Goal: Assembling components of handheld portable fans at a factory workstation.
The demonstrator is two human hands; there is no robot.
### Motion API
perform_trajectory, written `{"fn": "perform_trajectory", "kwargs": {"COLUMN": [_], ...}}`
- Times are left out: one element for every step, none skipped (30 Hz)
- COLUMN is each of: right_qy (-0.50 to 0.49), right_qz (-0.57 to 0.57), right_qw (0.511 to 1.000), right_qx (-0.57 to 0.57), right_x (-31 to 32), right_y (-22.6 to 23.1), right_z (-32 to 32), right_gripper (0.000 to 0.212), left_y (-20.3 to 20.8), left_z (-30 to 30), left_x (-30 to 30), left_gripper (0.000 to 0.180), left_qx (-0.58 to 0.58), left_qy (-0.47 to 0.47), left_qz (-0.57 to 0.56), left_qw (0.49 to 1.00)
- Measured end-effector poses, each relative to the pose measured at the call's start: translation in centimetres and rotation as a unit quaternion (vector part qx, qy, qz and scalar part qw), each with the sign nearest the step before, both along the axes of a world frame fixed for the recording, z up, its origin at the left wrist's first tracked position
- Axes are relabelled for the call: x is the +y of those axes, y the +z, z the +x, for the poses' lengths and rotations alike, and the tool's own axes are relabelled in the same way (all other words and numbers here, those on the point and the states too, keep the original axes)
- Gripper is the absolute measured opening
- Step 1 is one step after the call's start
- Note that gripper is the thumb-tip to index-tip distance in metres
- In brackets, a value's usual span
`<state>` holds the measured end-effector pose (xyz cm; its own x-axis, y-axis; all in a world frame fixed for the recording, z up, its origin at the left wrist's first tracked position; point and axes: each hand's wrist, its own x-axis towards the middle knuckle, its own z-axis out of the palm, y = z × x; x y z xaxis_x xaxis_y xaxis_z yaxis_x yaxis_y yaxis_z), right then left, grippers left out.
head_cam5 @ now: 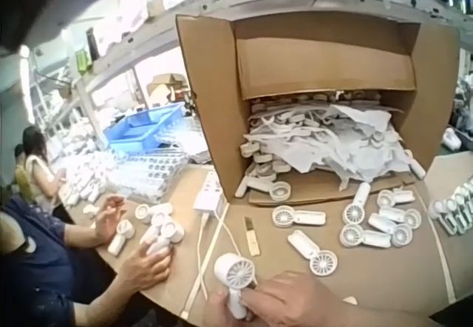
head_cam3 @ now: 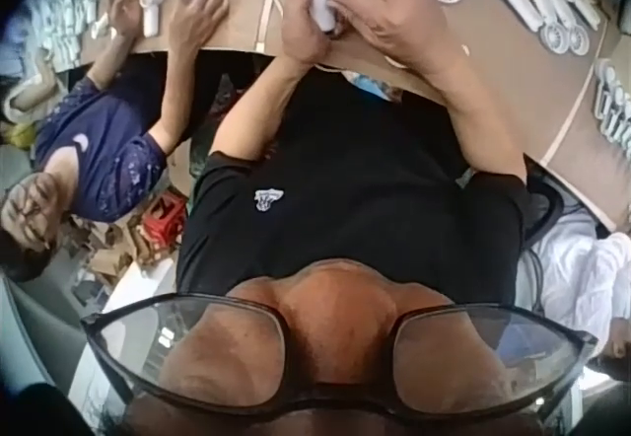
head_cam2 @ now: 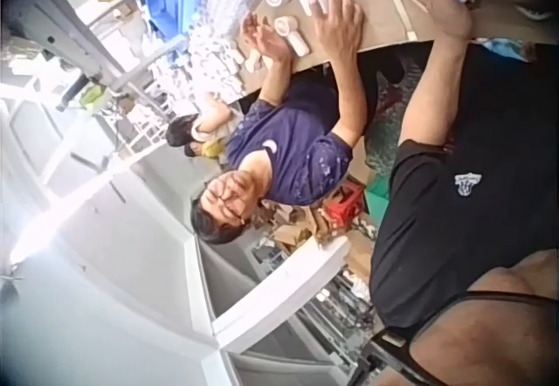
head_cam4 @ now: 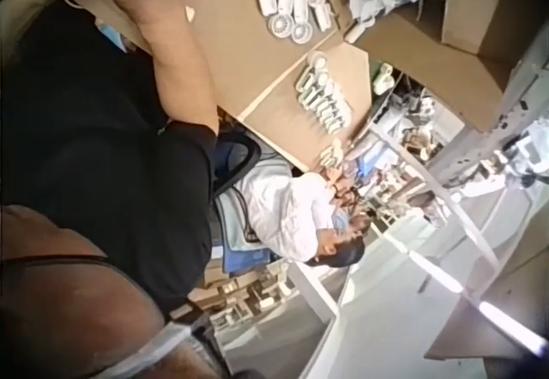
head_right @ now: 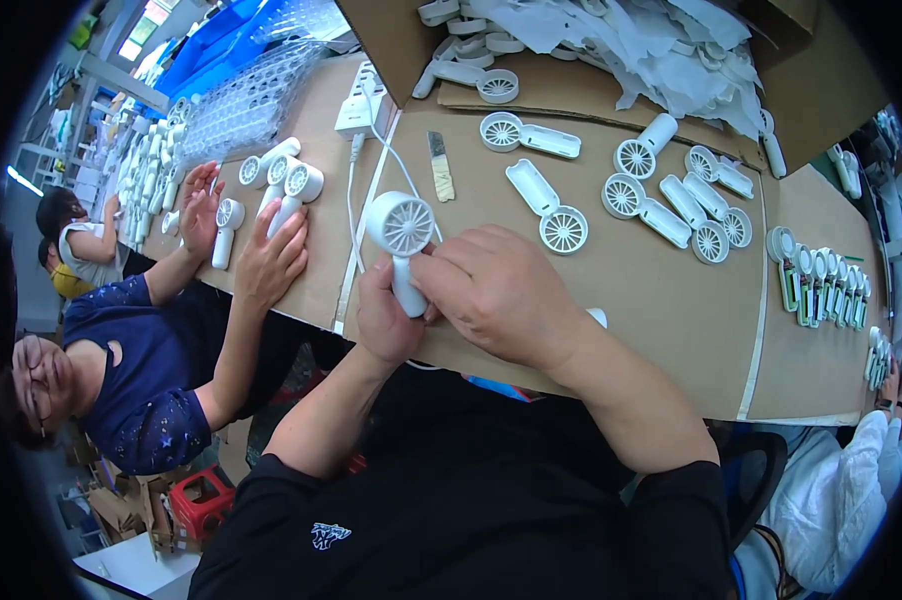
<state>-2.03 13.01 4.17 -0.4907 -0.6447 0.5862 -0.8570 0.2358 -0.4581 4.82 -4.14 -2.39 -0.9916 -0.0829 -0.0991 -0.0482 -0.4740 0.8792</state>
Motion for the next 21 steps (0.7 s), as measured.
{"fn": "perform_trajectory", "kwargs": {"right_qy": [0.012, 0.025, 0.037, 0.041, 0.046, 0.047, -0.018, -0.082, -0.083, -0.094, -0.104, -0.114, -0.124, -0.122, -0.118, -0.114, -0.109, -0.106, -0.105, -0.101, -0.098], "right_qz": [-0.014, -0.028, -0.042, -0.062, -0.082, -0.083, -0.128, -0.172, -0.172, -0.162, -0.151, -0.14, -0.129, -0.131, -0.115, -0.1, -0.084, -0.069, -0.069, -0.063, -0.057], "right_qw": [1.0, 0.999, 0.998, 0.995, 0.992, 0.992, 0.979, 0.956, 0.956, 0.954, 0.952, 0.95, 0.947, 0.947, 0.956, 0.963, 0.97, 0.976, 0.976, 0.978, 0.981], "right_qx": [-0.014, -0.028, -0.042, -0.063, -0.084, -0.084, -0.155, -0.224, -0.224, -0.235, -0.245, -0.256, -0.267, -0.266, -0.244, -0.222, -0.2, -0.178, -0.177, -0.168, -0.159], "right_x": [0.1, 0.1, 0.2, 0.6, 1.1, 1.6, 1.9, 2.1, 2.3, 2.4, 2.5, 2.6, 2.6, 2.4, 2.3, 2.2, 2.1, 1.9, 1.9, 1.8, 1.7], "right_y": [-0.1, -0.1, -0.2, 0.1, 0.3, 0.1, -0.2, -0.4, -0.5, -0.7, -0.8, -0.8, -0.9, -0.9, -0.9, -0.9, -0.9, -0.9, -0.9, -0.9, -0.9], "right_z": [-0.1, -0.3, -0.5, -0.9, -1.5, -2.0, -2.4, -2.7, -2.9, -3.0, -3.2, -3.3, -3.3, -3.3, -3.1, -2.9, -2.7, -2.6, -2.6, -2.6, -2.6], "right_gripper": [0.017, 0.016, 0.015, 0.013, 0.011, 0.011, 0.007, 0.009, 0.009, 0.009, 0.009, 0.008, 0.008, 0.008, 0.008, 0.008, 0.008, 0.008, 0.008, 0.008, 0.009], "left_y": [0.3, 0.6, 0.7, 0.6, 0.3, -0.1, -0.4, -0.7, -0.5, -0.1, 0.4, 0.9, 1.1, 1.2, 1.3, 1.4, 1.5, 1.5, 1.5, 1.5, 1.5], "left_z": [-0.1, -0.1, -0.3, -0.2, -0.1, -0.1, 0.0, 0.1, 0.0, -0.2, -0.3, -0.4, -0.4, -0.5, -0.5, -0.5, -0.5, -0.5, -0.4, -0.4, -0.4], "left_x": [0.5, 0.9, 1.1, 0.7, 0.0, -0.6, -1.2, -1.4, -1.4, -1.3, -1.1, -1.0, -0.9, -0.8, -0.8, -0.8, -0.8, -0.9, -0.9, -0.9, -0.9], "left_gripper": [0.049, 0.049, 0.049, 0.049, 0.048, 0.048, 0.048, 0.048, 0.048, 0.048, 0.049, 0.049, 0.051, 0.051, 0.051, 0.051, 0.052, 0.052, 0.052, 0.052, 0.052], "left_qx": [0.002, 0.003, 0.006, 0.004, 0.008, 0.012, 0.016, 0.02, 0.019, 0.004, -0.012, -0.027, -0.043, -0.042, -0.045, -0.048, -0.051, -0.054, -0.054, -0.054, -0.055], "left_qy": [0.028, 0.056, 0.084, 0.085, 0.049, 0.014, -0.021, -0.056, -0.057, -0.045, -0.033, -0.021, -0.008, -0.007, -0.006, -0.005, -0.005, -0.004, -0.004, -0.002, 0.0], "left_qz": [-0.005, -0.009, -0.013, -0.016, 0.037, 0.091, 0.145, 0.199, 0.198, 0.204, 0.209, 0.214, 0.218, 0.217, 0.216, 0.214, 0.213, 0.212, 0.212, 0.216, 0.22], "left_qw": [1.0, 0.998, 0.996, 0.996, 0.998, 0.996, 0.989, 0.978, 0.978, 0.978, 0.977, 0.976, 0.975, 0.975, 0.975, 0.976, 0.976, 0.976, 0.976, 0.975, 0.974]}}
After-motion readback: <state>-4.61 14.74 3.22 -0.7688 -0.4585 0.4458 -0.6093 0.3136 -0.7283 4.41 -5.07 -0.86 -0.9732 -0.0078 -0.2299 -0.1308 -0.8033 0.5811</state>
